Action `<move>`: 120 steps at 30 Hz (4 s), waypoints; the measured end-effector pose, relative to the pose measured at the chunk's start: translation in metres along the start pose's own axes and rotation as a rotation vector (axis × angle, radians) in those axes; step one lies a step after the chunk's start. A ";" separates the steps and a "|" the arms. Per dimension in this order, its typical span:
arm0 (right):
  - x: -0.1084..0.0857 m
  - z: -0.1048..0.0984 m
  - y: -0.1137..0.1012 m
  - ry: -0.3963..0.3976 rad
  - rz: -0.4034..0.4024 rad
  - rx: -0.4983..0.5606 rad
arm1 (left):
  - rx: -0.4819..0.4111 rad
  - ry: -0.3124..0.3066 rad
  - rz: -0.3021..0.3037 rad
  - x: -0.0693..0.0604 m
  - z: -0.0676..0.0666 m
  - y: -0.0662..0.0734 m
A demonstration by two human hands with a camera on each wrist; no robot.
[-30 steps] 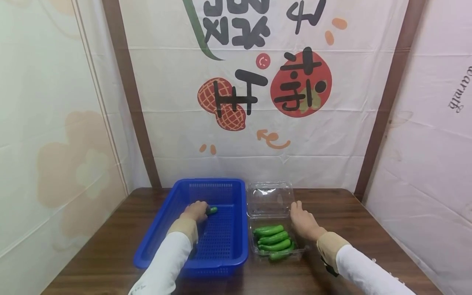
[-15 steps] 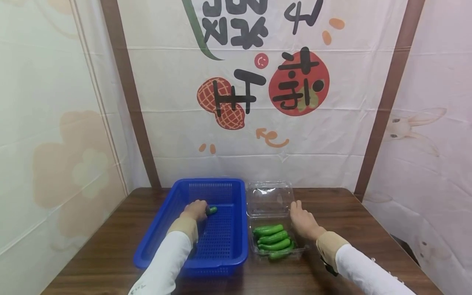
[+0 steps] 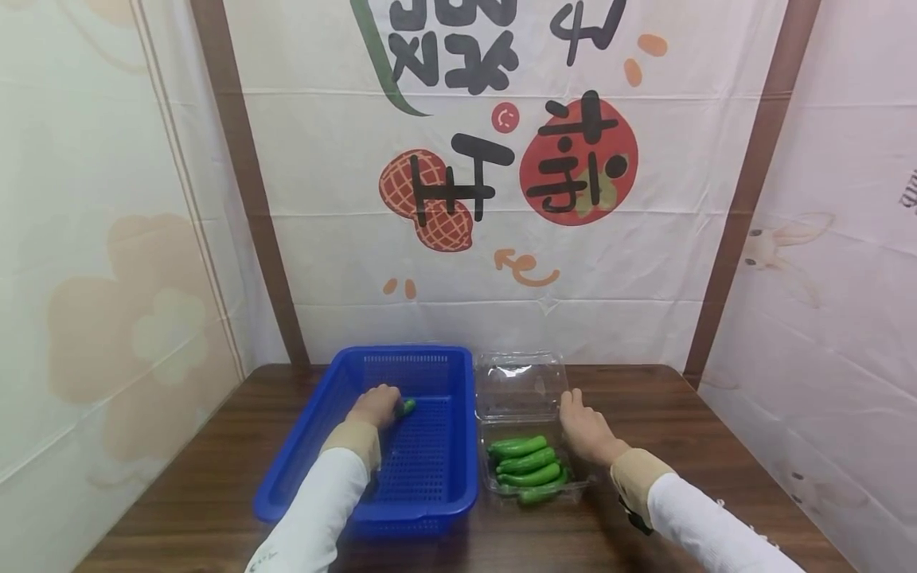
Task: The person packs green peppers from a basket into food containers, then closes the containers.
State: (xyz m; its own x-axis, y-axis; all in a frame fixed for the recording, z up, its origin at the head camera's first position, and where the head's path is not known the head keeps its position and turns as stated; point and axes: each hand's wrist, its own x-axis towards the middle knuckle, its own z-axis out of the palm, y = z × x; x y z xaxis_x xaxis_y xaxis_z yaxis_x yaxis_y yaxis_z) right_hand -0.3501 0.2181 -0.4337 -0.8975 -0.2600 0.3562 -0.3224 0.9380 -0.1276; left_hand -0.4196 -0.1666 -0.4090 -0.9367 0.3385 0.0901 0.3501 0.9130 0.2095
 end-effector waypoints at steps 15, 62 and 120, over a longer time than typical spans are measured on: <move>0.002 0.000 -0.004 -0.014 0.020 -0.013 | -0.029 -0.062 -0.005 -0.006 -0.019 -0.002; 0.001 0.000 -0.001 -0.019 0.014 0.004 | 0.019 -0.025 0.619 -0.011 -0.084 0.148; 0.000 -0.003 -0.003 -0.040 0.031 0.015 | 0.202 -0.313 0.431 -0.019 -0.054 0.237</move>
State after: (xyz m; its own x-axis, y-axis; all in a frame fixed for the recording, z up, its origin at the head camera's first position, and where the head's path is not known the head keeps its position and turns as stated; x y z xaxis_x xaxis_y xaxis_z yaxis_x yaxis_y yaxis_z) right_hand -0.3480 0.2158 -0.4303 -0.9184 -0.2402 0.3144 -0.2985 0.9422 -0.1521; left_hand -0.3186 0.0311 -0.3083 -0.6791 0.7133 -0.1734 0.7210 0.6925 0.0251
